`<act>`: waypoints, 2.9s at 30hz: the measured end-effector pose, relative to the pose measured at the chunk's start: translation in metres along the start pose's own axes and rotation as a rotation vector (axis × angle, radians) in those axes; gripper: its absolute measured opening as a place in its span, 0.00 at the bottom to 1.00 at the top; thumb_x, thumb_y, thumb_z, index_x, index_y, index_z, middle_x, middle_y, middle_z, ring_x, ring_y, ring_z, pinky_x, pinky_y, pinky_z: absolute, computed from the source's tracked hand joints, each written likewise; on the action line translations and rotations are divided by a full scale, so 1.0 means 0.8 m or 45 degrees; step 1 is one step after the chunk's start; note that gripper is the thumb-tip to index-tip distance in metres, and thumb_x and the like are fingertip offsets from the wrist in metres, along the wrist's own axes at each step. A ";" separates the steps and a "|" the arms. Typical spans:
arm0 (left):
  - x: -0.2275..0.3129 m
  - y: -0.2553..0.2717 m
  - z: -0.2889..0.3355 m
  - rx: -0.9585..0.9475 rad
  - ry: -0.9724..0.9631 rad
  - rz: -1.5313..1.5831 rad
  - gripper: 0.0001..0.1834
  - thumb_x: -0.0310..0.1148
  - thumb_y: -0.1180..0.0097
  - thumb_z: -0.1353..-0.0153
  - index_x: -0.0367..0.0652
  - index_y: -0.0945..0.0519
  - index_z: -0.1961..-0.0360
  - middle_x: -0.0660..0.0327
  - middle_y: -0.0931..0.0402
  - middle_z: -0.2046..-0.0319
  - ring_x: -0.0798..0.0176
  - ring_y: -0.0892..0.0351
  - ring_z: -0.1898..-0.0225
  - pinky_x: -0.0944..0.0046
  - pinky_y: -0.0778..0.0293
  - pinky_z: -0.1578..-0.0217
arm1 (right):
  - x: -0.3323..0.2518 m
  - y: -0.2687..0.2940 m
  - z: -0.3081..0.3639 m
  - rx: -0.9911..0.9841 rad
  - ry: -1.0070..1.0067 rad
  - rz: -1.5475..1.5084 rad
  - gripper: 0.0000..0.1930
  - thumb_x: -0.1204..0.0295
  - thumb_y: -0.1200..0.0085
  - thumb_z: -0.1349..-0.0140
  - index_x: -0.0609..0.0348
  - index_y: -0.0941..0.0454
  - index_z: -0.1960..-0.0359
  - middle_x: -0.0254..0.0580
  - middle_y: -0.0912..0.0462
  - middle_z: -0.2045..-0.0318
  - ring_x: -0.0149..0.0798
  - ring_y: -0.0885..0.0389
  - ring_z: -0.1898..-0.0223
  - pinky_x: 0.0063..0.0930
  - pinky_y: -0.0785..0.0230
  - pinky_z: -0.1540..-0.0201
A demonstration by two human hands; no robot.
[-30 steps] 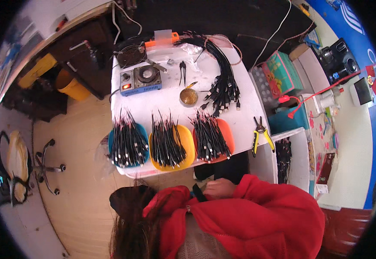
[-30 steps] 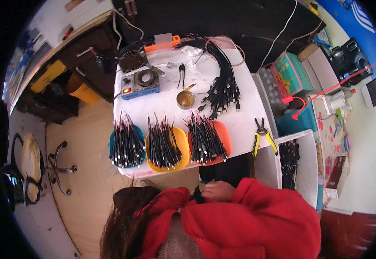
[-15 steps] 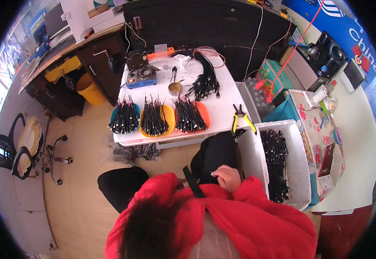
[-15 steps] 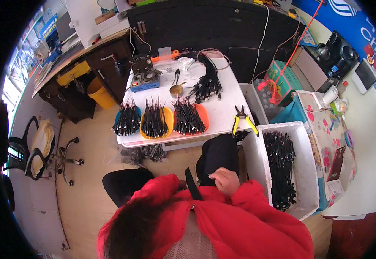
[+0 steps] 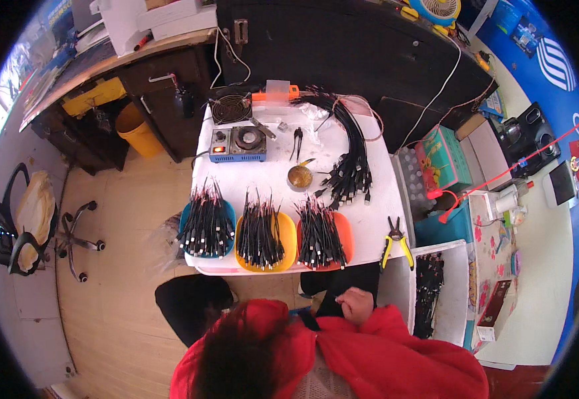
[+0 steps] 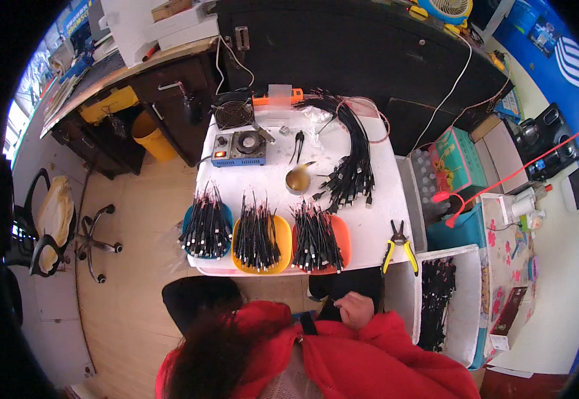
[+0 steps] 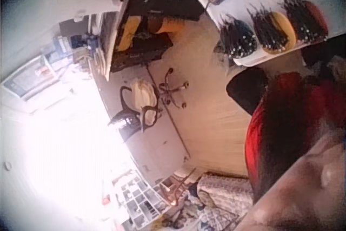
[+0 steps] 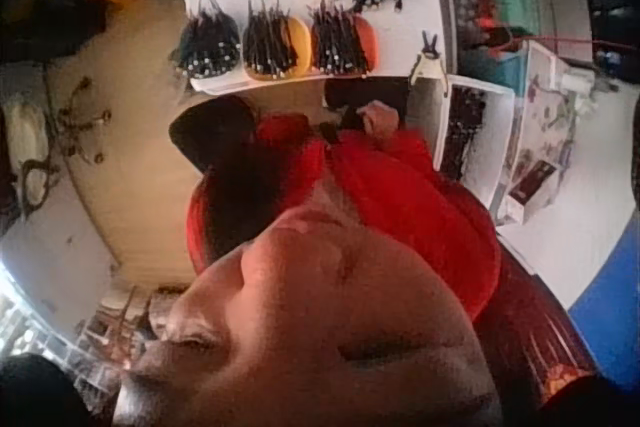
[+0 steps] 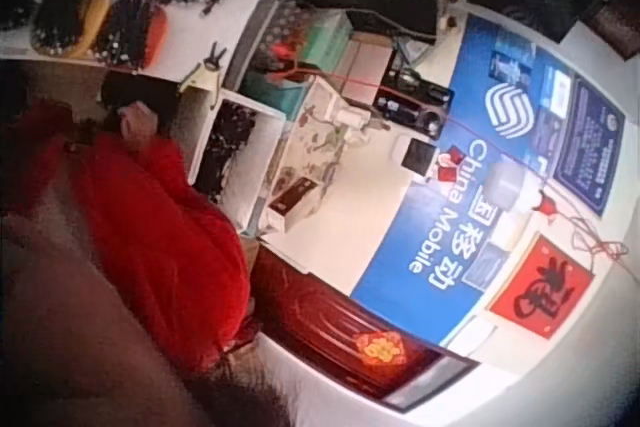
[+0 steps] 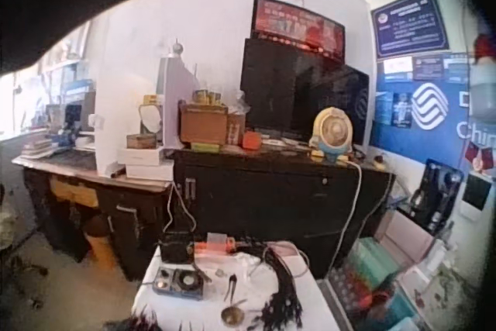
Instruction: The person sits at a workbench and repeatedly picks up small black cable assemblies, applies a white substance to the ends, and places them into trays. They use a soldering station and pliers while organizing components in colored trays.
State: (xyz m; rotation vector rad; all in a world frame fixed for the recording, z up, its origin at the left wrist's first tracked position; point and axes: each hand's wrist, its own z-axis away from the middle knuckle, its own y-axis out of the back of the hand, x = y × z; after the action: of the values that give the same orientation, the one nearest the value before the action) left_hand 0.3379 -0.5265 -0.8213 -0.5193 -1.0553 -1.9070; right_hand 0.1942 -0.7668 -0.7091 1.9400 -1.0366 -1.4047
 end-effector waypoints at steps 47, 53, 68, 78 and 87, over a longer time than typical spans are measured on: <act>-0.241 0.251 0.033 0.088 0.150 -0.105 0.24 0.46 0.50 0.42 0.44 0.24 0.49 0.43 0.22 0.55 0.41 0.21 0.57 0.51 0.26 0.55 | 0.188 -0.017 -0.821 -0.346 0.067 0.557 0.14 0.61 0.43 0.42 0.60 0.19 0.63 0.47 0.17 0.69 0.46 0.18 0.65 0.38 0.27 0.61; -0.230 0.230 0.032 0.085 0.133 -0.066 0.24 0.46 0.50 0.42 0.44 0.24 0.49 0.43 0.22 0.56 0.41 0.21 0.57 0.51 0.26 0.54 | 0.186 -0.077 -0.855 -0.680 0.119 0.580 0.12 0.70 0.39 0.49 0.59 0.19 0.63 0.46 0.16 0.67 0.46 0.17 0.63 0.36 0.26 0.60; -0.208 0.213 0.016 0.041 0.056 -0.062 0.24 0.44 0.49 0.43 0.43 0.24 0.49 0.42 0.23 0.56 0.41 0.21 0.57 0.51 0.26 0.54 | 0.199 -0.048 -0.845 -0.471 -0.128 0.344 0.06 0.78 0.44 0.53 0.65 0.29 0.76 0.44 0.20 0.80 0.35 0.17 0.77 0.30 0.26 0.73; -0.195 0.200 0.006 0.024 0.012 -0.061 0.23 0.44 0.49 0.43 0.43 0.24 0.49 0.42 0.23 0.56 0.40 0.21 0.57 0.50 0.27 0.53 | 0.198 -0.048 -0.851 -0.601 -0.094 0.338 0.04 0.79 0.45 0.51 0.66 0.25 0.74 0.44 0.19 0.79 0.34 0.16 0.75 0.28 0.26 0.72; -0.178 0.186 -0.004 -0.001 -0.045 -0.071 0.23 0.43 0.49 0.43 0.42 0.24 0.49 0.41 0.23 0.57 0.40 0.21 0.57 0.50 0.27 0.53 | 0.197 -0.050 -0.854 -0.633 -0.082 0.291 0.04 0.81 0.46 0.51 0.69 0.26 0.73 0.45 0.19 0.79 0.36 0.15 0.74 0.27 0.24 0.71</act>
State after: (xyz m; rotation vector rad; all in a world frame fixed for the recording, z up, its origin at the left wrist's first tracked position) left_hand 0.5395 -0.4982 -0.8513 -0.5308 -1.1019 -1.9537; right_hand 0.8781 -0.8883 -0.6052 1.3833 -0.8086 -1.4351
